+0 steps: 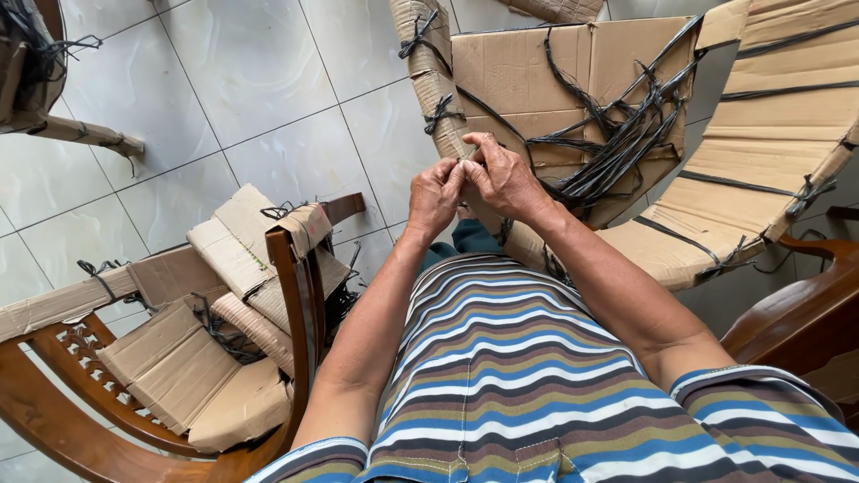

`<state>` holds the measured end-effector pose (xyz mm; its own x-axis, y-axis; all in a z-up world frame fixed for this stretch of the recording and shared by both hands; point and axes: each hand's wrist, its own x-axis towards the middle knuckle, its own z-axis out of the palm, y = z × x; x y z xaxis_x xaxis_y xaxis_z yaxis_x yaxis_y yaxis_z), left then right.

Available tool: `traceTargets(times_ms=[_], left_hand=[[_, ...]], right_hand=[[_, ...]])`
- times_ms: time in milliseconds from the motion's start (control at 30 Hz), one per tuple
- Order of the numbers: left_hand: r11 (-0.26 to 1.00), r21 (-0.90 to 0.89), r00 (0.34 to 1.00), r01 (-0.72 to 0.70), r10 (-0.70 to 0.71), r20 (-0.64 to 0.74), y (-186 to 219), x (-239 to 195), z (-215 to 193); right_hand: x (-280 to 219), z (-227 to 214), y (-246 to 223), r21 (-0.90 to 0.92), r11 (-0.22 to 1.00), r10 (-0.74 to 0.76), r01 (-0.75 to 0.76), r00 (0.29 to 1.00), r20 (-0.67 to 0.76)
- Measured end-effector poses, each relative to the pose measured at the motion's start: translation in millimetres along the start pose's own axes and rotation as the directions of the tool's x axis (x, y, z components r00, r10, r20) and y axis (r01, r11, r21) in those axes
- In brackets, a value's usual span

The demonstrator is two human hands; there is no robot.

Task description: Securing cardboard protective padding to a wooden chair frame using plastic strips and a threading tool.

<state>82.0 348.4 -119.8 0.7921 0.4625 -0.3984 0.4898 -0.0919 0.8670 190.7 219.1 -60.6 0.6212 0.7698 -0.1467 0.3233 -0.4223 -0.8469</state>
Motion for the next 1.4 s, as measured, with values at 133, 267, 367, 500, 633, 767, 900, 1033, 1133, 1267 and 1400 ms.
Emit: traceTargets(times_ms=[133,267,367,500,633,767,900,1033,1133,1267,1400], left_hand=[[0.997,-0.075,0.999,0.031,-0.032,-0.012,18,1,-13],[0.991,-0.088,0.995,0.099,-0.100,-0.009,36,1,-19],[0.961,-0.215,0.984,0.175,-0.175,0.016,51,-4,-23],[0.919,-0.336,0.978,0.206,-0.202,0.046,47,-2,-24],[0.924,-0.316,0.976,0.215,-0.214,0.040,43,3,-23],[0.944,-0.220,0.970,0.244,-0.237,0.058,38,5,-27],[0.976,0.186,0.991,0.116,-0.128,0.049,49,1,-31],[0.973,0.198,0.988,-0.121,0.136,-0.066,56,-21,-29],[0.913,0.242,0.901,-0.329,0.380,-0.207,32,-27,-23],[0.839,0.400,0.899,-0.369,0.432,-0.077,9,-30,-18],[0.828,0.422,0.912,-0.369,0.411,-0.008,-2,-20,-19]], right_hand=[[-8,-1,-2,-0.061,0.998,-0.013,0.013,1.000,0.014],[-9,10,-2,-0.181,0.961,-0.229,0.209,0.968,-0.098],[-10,15,-9,-0.314,0.897,-0.371,0.310,0.916,-0.154],[-9,16,-2,-0.530,0.765,-0.501,0.365,0.855,-0.133],[-5,16,5,-0.548,0.742,-0.521,0.387,0.847,-0.107],[-1,19,16,-0.599,0.697,-0.521,0.395,0.852,-0.044],[11,-1,8,-0.259,0.922,-0.255,0.290,0.954,0.159],[15,-14,4,-0.047,0.997,-0.052,0.065,0.971,0.233],[13,-11,14,0.087,0.995,0.027,-0.049,0.971,0.238],[11,-11,6,0.256,0.956,0.065,-0.140,0.957,0.281],[14,-5,15,0.153,0.977,0.105,-0.146,0.963,0.247]])
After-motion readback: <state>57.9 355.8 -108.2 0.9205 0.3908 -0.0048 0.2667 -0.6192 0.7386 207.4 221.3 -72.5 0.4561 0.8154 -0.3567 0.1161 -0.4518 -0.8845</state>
